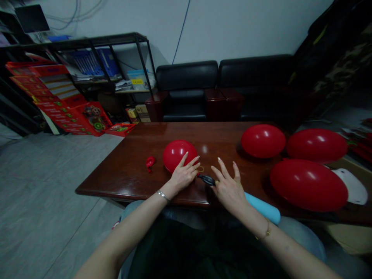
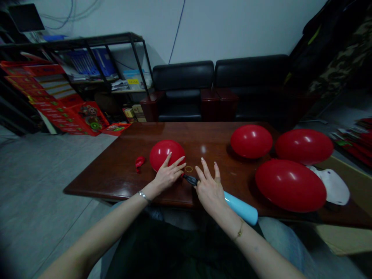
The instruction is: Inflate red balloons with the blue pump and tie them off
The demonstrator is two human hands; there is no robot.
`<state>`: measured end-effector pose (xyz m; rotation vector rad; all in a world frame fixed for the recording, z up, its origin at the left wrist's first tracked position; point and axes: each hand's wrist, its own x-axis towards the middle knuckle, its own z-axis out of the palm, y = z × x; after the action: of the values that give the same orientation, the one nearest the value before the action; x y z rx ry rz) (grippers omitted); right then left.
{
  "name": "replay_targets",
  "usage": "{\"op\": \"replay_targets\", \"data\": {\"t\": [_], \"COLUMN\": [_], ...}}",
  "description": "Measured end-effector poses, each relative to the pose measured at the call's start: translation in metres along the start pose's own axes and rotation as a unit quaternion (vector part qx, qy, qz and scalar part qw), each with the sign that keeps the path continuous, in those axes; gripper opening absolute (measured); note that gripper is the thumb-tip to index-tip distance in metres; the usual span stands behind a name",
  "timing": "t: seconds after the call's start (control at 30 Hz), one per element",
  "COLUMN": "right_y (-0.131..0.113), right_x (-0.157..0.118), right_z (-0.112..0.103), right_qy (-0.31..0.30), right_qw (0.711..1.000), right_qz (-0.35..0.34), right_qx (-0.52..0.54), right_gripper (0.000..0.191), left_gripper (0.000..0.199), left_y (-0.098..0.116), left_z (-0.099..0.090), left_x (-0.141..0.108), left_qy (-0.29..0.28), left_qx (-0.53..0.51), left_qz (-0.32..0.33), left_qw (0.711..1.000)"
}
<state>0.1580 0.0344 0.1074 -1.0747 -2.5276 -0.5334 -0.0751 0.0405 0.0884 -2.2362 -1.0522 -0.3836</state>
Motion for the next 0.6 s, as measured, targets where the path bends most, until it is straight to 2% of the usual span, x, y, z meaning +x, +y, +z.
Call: {"op": "replay_targets", "data": {"t": [0.2, 0.33, 0.47, 0.6], "right_y": [-0.001, -0.002, 0.001, 0.005], "right_x": [0.001, 0.0, -0.004, -0.006], "right_z": [-0.007, -0.011, -0.012, -0.011], "right_qy": [-0.012, -0.011, -0.007, 0.005], "right_qw": [1.0, 1.0, 1.0, 1.0], "right_qz": [0.01, 0.013, 0.018, 0.024], "right_qx": [0.002, -0.01, -0.019, -0.019], "right_gripper": [0.014, 0.013, 0.015, 0.015], "left_gripper": [0.026, 0.026, 0.022, 0.02], "left_y": [-0.001, -0.004, -0.013, -0.02], "left_z": [-0.001, 0.001, 0.002, 0.001], "left_x": [0.001, 0.002, -0.004, -0.011], "left_qy": [0.013, 0.049, 0.074, 0.076], "left_qx": [0.016, 0.013, 0.001, -0.018], "left_qz": [0.002, 0.0, -0.026, -0.04], "left_qw": [1.0, 0.999, 0.997, 0.996]}}
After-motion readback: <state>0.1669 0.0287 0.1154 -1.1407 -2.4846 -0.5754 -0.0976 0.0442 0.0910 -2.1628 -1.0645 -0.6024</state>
